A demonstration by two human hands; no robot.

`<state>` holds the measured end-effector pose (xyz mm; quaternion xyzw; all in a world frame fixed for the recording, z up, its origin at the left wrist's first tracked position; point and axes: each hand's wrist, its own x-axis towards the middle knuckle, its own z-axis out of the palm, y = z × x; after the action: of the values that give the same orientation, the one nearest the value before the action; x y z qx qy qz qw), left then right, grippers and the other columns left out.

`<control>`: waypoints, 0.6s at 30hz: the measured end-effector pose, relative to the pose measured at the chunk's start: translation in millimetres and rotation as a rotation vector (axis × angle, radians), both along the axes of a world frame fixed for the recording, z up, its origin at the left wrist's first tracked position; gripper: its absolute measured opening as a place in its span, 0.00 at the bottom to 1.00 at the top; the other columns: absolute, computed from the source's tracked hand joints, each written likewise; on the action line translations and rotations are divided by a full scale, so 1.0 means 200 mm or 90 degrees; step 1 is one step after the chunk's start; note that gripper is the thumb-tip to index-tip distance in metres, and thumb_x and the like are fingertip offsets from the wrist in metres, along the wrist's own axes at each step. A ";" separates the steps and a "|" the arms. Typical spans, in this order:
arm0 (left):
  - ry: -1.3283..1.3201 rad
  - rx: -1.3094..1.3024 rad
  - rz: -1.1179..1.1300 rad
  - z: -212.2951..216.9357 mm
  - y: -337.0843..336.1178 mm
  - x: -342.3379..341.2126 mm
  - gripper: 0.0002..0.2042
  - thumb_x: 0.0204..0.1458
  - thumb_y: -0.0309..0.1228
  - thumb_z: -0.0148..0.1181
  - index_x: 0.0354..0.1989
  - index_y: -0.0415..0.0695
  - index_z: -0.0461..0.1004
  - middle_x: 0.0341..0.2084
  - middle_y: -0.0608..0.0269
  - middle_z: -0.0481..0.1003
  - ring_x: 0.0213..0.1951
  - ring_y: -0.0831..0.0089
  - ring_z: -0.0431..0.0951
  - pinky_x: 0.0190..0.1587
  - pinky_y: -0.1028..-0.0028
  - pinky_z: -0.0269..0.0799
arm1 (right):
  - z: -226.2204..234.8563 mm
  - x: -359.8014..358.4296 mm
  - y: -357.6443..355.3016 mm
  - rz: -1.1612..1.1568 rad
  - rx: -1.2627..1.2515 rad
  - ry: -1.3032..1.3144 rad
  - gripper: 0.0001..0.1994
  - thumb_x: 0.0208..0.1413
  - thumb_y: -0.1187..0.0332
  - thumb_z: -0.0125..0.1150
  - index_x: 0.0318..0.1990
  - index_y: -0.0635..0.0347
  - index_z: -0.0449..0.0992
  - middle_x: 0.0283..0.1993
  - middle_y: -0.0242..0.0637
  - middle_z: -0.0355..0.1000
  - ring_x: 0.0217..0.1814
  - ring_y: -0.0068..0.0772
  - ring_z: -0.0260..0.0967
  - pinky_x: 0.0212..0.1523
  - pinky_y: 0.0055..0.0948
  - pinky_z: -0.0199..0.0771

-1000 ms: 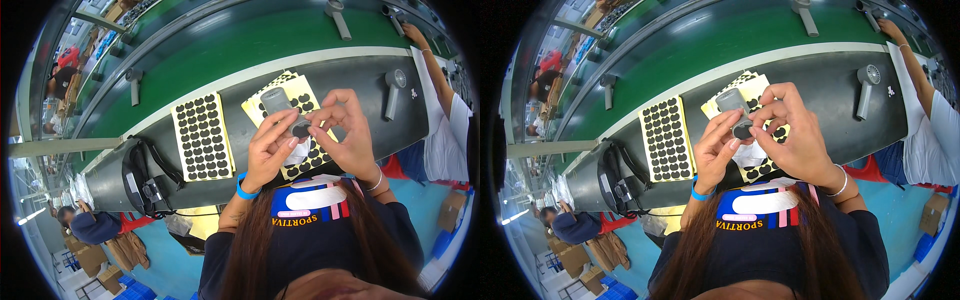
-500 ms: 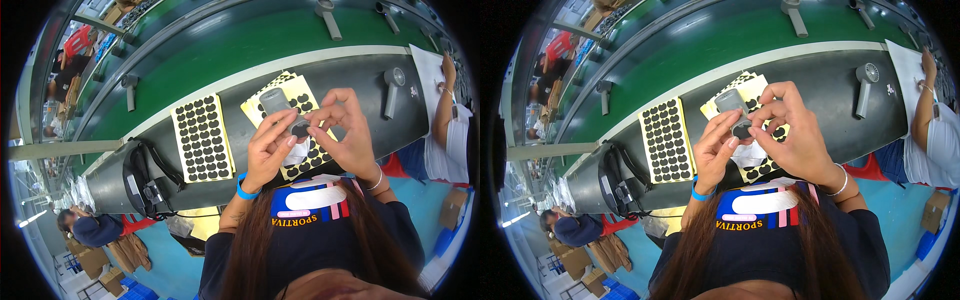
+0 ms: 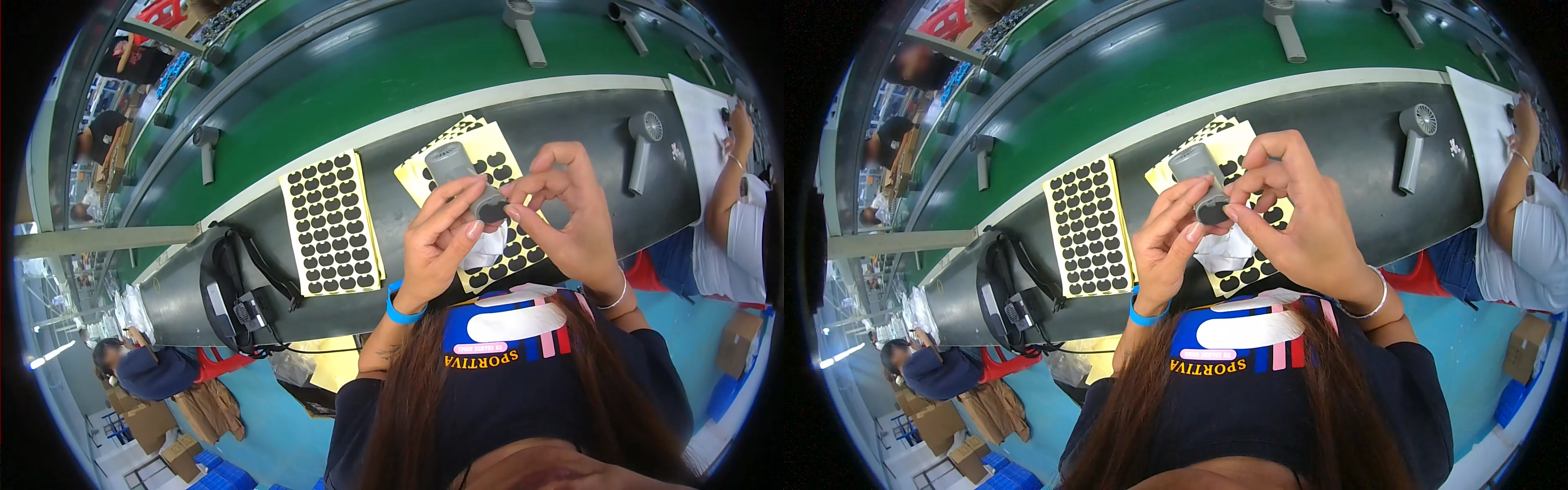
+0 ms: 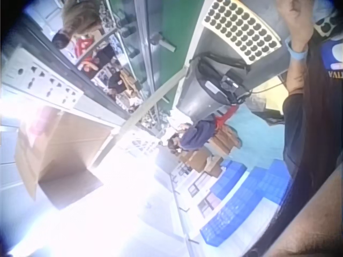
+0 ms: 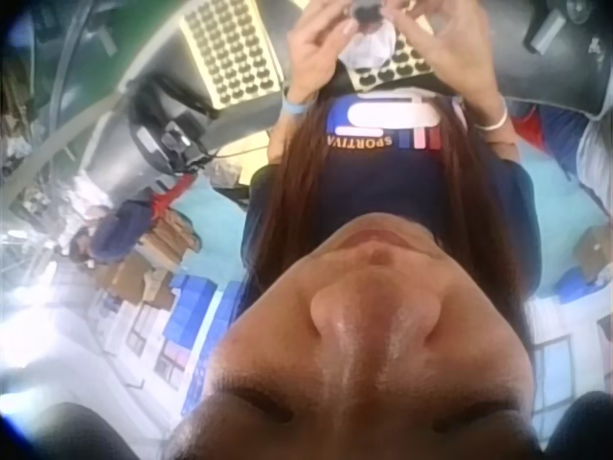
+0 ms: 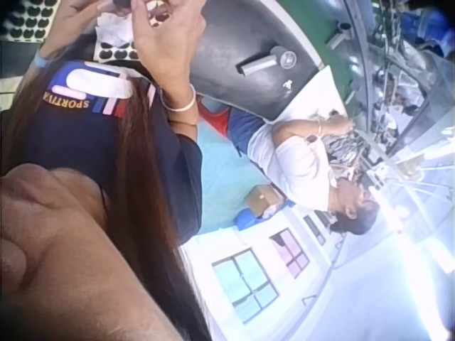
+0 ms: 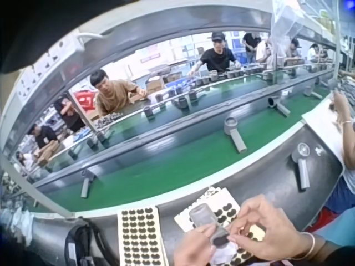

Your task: The recorder is assembling small electronic components by inserting parts and applying labels from a sheet.

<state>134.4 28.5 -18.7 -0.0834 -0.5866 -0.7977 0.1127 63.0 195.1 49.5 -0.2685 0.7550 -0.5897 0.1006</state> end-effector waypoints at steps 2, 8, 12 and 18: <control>-0.002 -0.016 0.002 -0.01 0.00 0.00 0.18 0.56 0.20 0.52 0.56 0.31 0.66 0.56 0.50 0.62 0.44 0.69 0.75 0.48 0.72 0.74 | 0.00 0.00 0.00 0.000 0.004 0.011 0.21 0.47 0.81 0.63 0.45 0.61 0.58 0.33 0.37 0.76 0.35 0.18 0.69 0.36 0.17 0.66; 0.006 -0.009 -0.002 -0.01 0.00 0.00 0.18 0.55 0.19 0.52 0.56 0.31 0.66 0.56 0.50 0.62 0.45 0.68 0.75 0.48 0.72 0.74 | 0.00 0.00 0.00 -0.007 0.005 0.009 0.20 0.47 0.81 0.63 0.44 0.62 0.59 0.31 0.36 0.76 0.34 0.19 0.69 0.36 0.17 0.65; 0.007 -0.021 0.003 -0.02 0.00 0.00 0.19 0.55 0.19 0.52 0.56 0.31 0.66 0.56 0.50 0.62 0.46 0.67 0.75 0.48 0.72 0.74 | 0.01 0.00 0.00 -0.008 0.015 0.019 0.20 0.47 0.81 0.63 0.44 0.62 0.59 0.30 0.35 0.75 0.35 0.19 0.70 0.35 0.18 0.66; 0.001 -0.002 0.003 -0.01 0.01 0.00 0.18 0.55 0.19 0.52 0.56 0.31 0.66 0.56 0.49 0.62 0.46 0.65 0.76 0.48 0.72 0.73 | 0.01 0.00 -0.01 -0.010 0.032 0.027 0.19 0.47 0.80 0.62 0.44 0.62 0.59 0.30 0.35 0.75 0.36 0.20 0.70 0.35 0.18 0.66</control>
<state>133.6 30.5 -20.7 -0.0829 -0.5878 -0.7965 0.1149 63.3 193.3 50.9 -0.2726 0.7738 -0.5652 0.0869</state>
